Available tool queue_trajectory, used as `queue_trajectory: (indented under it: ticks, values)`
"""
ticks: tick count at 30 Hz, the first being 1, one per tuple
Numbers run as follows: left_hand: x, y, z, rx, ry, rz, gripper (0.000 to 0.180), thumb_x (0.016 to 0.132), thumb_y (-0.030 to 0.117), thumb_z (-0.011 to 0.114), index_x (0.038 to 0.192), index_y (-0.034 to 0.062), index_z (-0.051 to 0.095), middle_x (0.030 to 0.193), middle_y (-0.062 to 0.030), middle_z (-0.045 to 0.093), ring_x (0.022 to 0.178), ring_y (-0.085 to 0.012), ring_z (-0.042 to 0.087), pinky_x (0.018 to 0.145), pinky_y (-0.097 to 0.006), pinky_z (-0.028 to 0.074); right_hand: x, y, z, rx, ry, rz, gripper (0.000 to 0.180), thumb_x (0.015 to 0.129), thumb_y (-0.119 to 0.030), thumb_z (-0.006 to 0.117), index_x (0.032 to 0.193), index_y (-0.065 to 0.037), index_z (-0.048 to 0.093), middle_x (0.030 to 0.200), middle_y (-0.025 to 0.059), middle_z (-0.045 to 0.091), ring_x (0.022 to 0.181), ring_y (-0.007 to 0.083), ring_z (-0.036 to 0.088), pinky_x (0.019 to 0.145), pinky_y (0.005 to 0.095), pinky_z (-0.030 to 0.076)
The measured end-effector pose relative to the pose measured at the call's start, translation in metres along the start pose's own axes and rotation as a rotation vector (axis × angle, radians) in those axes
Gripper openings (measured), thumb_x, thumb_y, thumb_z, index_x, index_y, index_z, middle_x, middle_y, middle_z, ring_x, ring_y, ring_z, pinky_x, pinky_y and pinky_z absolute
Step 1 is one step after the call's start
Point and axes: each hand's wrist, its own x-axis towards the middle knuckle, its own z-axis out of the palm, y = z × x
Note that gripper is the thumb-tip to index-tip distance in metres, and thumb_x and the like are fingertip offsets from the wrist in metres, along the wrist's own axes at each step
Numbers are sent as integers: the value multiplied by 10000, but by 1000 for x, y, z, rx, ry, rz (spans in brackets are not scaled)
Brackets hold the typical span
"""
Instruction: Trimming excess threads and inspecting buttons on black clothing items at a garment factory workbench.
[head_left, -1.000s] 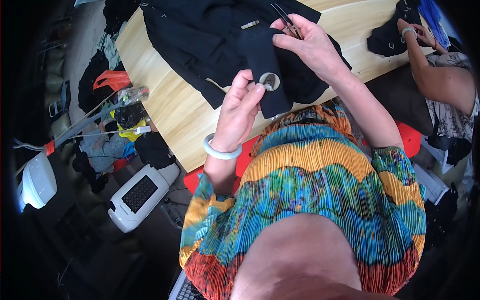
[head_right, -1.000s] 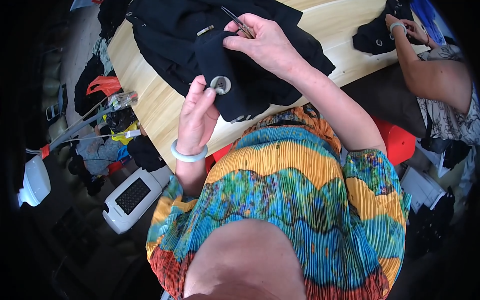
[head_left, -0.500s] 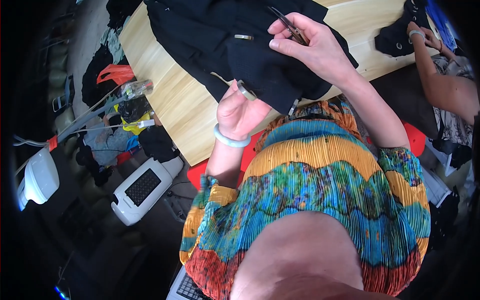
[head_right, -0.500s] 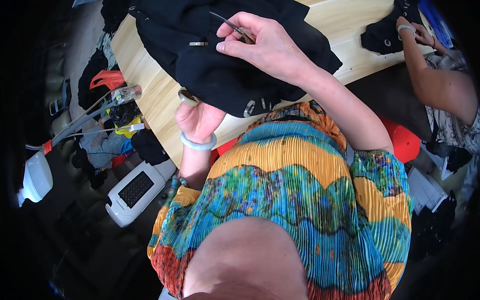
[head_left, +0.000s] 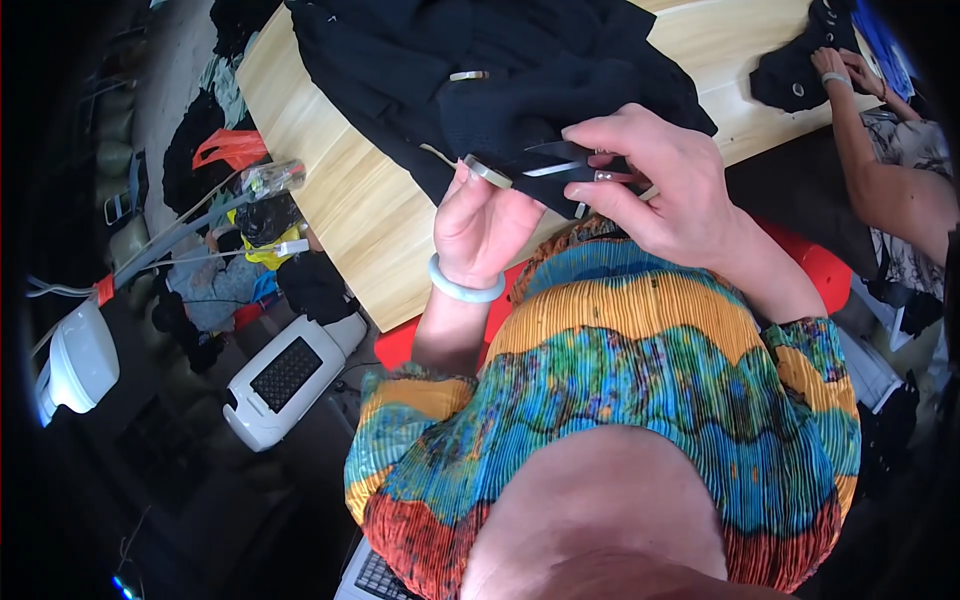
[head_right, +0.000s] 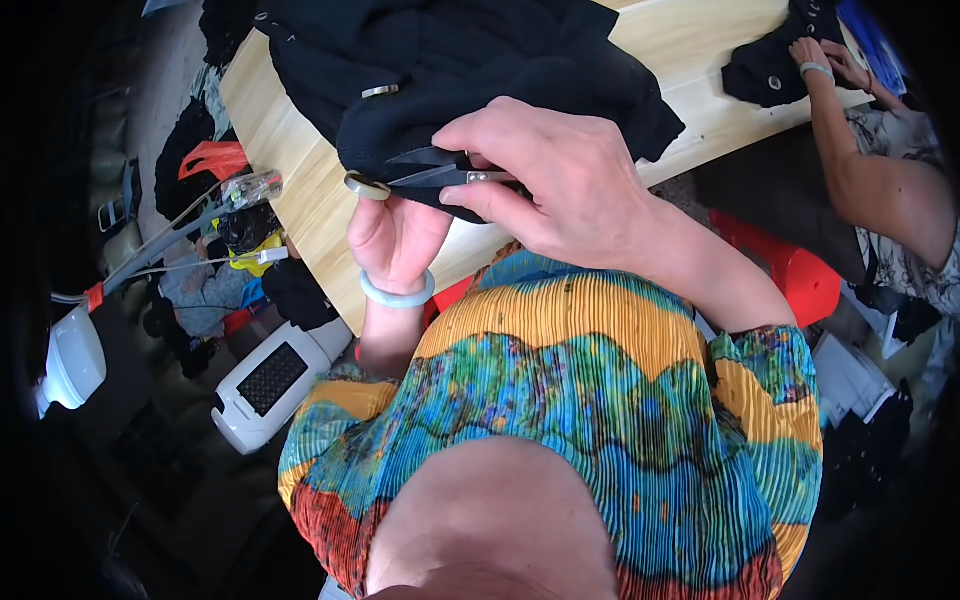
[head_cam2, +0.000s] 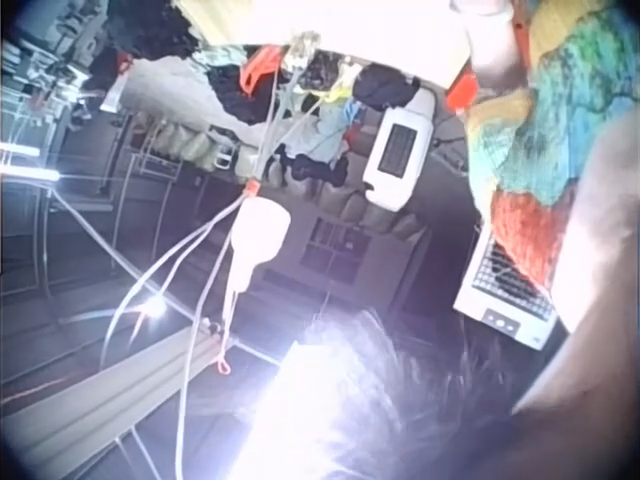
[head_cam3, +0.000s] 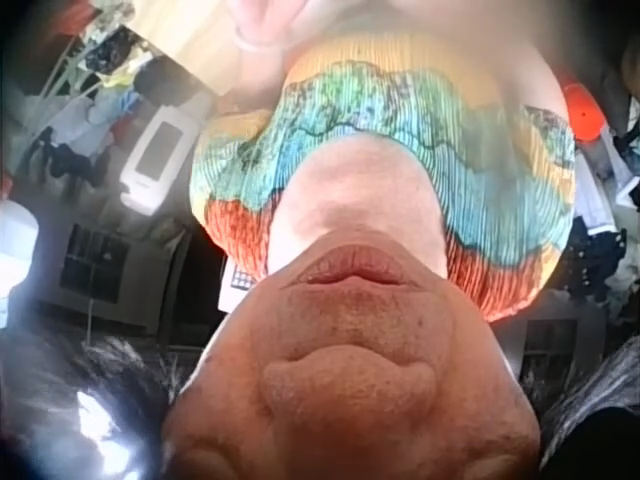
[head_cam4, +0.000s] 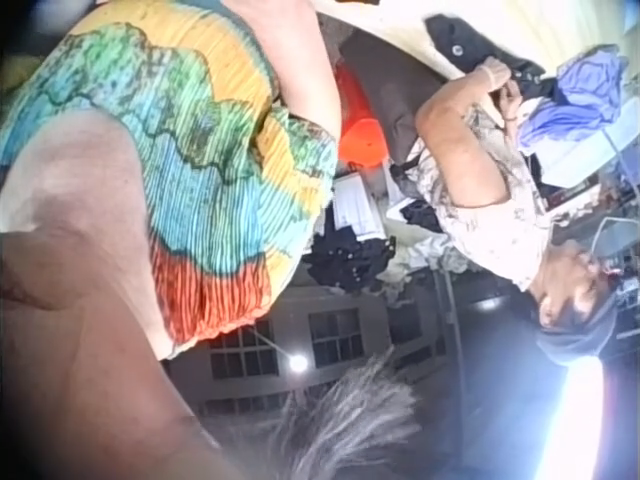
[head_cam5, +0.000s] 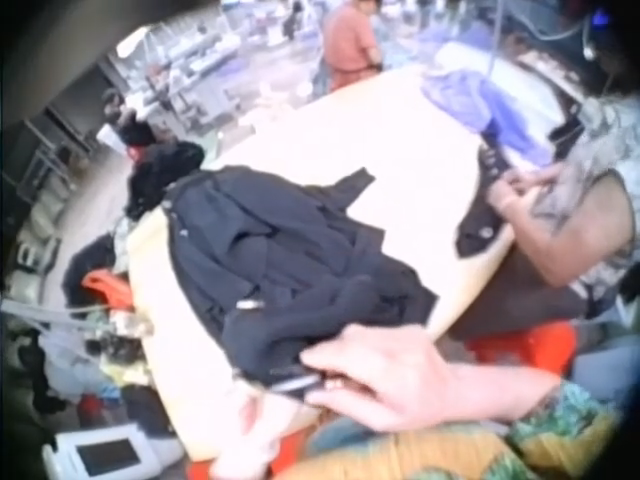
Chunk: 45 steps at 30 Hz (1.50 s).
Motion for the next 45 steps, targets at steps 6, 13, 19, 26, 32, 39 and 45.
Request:
queue_trajectory:
  ticks: [6, 13, 19, 26, 32, 39, 45]
  values:
    - [2, -6, 4, 4, -40, -3, 388, 831, 112, 453, 1205, 58, 364, 1222, -119, 409, 1154, -272, 362, 979, -419, 264, -1, 6, -1, -180, 13, -163, 245, 635, -117, 658, 849, -42, 564, 692, 61, 549, 583, 198, 554, 500, 252, 443]
    - [1, -7, 4, -26, -57, -9, 414, 818, 89, 463, 1212, 37, 347, 1224, -127, 405, 1150, -267, 369, 979, -402, 270, -1, 5, 0, -261, 52, -238, 203, 637, -119, 653, 815, -54, 580, 692, 47, 558, 580, 185, 555, 505, 249, 449]
    - [1, -6, 4, 11, -77, -15, 434, 803, 76, 484, 1211, 25, 343, 1218, -131, 410, 1152, -265, 368, 983, -394, 264, -2, 6, 1, -249, 84, -244, 190, 635, -112, 657, 802, -53, 586, 683, 43, 557, 564, 189, 550, 490, 246, 445]
    - [1, -3, 5, 140, -11, -35, 423, 777, 195, 570, 1159, 59, 450, 1223, -81, 418, 1174, -216, 331, 1018, -377, 178, 0, 0, -2, 34, 109, 34, 213, 653, -53, 668, 834, 1, 570, 716, 87, 561, 542, 153, 551, 484, 216, 435]
    - [5, -2, 8, 133, -3, 2, 447, 798, 225, 540, 1190, 55, 406, 1251, -91, 379, 1180, -238, 321, 1017, -401, 178, -5, 3, 2, 80, 104, 96, 278, 657, -67, 675, 892, 1, 543, 768, 71, 538, 606, 118, 545, 513, 201, 443]
    - [17, 15, 8, -73, 156, -48, 406, 889, 242, 350, 1239, 41, 303, 1268, -138, 344, 1168, -269, 341, 984, -420, 253, -6, 52, 6, 491, -101, 397, 397, 744, -102, 609, 1093, -32, 433, 959, 11, 521, 739, 27, 438, 661, 157, 372]
    - [47, 28, -11, -138, 232, -161, 297, 885, 229, 374, 1108, 40, 429, 1104, -107, 499, 1029, -224, 478, 905, -354, 362, -13, 70, 34, 701, -154, 527, 340, 751, -60, 581, 1061, -12, 451, 852, 15, 521, 764, 44, 477, 687, 186, 398]
